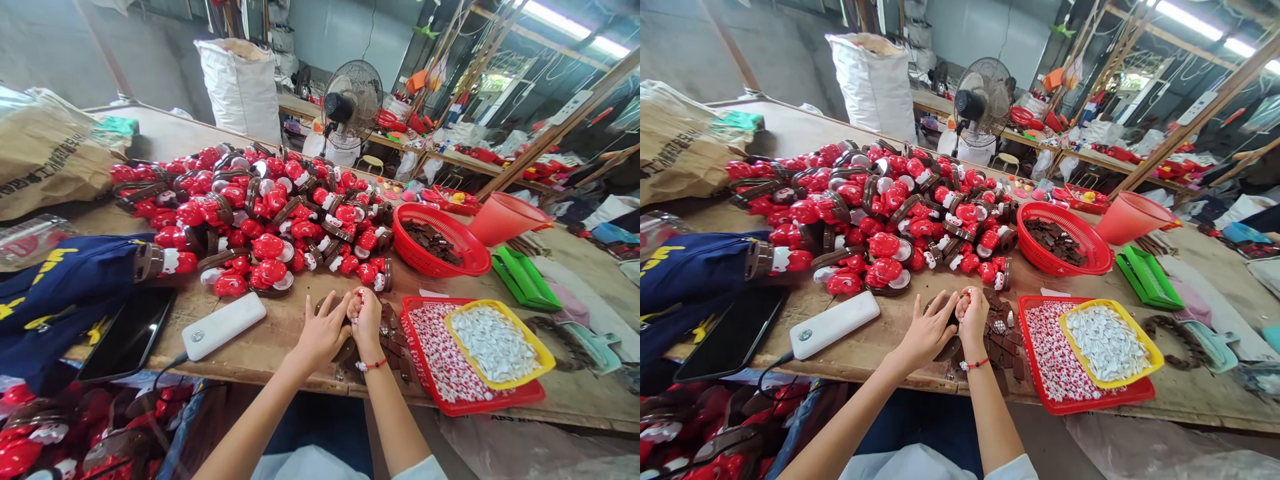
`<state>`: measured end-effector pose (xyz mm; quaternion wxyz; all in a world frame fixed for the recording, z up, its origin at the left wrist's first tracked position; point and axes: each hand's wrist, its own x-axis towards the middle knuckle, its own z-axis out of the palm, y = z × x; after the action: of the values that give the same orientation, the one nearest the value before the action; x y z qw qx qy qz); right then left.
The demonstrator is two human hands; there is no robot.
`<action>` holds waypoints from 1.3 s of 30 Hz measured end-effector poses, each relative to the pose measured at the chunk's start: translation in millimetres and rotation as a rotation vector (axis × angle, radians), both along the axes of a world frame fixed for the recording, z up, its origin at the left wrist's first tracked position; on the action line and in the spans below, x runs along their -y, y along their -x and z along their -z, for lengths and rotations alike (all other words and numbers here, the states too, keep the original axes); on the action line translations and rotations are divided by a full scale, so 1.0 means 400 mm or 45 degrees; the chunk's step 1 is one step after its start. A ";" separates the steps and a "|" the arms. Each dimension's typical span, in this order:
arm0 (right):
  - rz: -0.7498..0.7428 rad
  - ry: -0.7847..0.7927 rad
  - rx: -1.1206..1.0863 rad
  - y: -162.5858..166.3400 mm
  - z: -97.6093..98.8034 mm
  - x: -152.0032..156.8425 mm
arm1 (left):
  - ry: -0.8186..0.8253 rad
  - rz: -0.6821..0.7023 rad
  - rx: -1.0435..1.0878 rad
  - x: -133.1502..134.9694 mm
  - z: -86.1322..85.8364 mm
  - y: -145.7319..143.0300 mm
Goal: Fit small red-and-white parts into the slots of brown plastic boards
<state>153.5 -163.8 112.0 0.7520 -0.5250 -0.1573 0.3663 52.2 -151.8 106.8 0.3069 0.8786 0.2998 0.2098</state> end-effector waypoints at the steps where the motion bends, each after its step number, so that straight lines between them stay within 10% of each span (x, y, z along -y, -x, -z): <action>1: 0.004 0.004 0.000 -0.001 0.000 0.000 | 0.006 0.033 -0.009 -0.003 -0.003 0.000; 21: 0.014 0.006 -0.057 -0.004 -0.008 -0.007 | 0.409 -0.344 0.460 -0.040 0.057 0.011; 32: 0.001 0.002 -0.059 0.005 -0.003 -0.006 | -0.351 -0.192 -0.346 -0.061 -0.019 0.062; 39: 0.007 0.007 -0.033 0.005 0.000 -0.013 | -0.393 -0.153 -0.414 -0.069 -0.039 0.048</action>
<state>151.5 -158.5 112.1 0.7536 -0.5225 -0.1452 0.3715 33.2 -124.1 122.2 0.1036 0.9179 0.3614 0.1266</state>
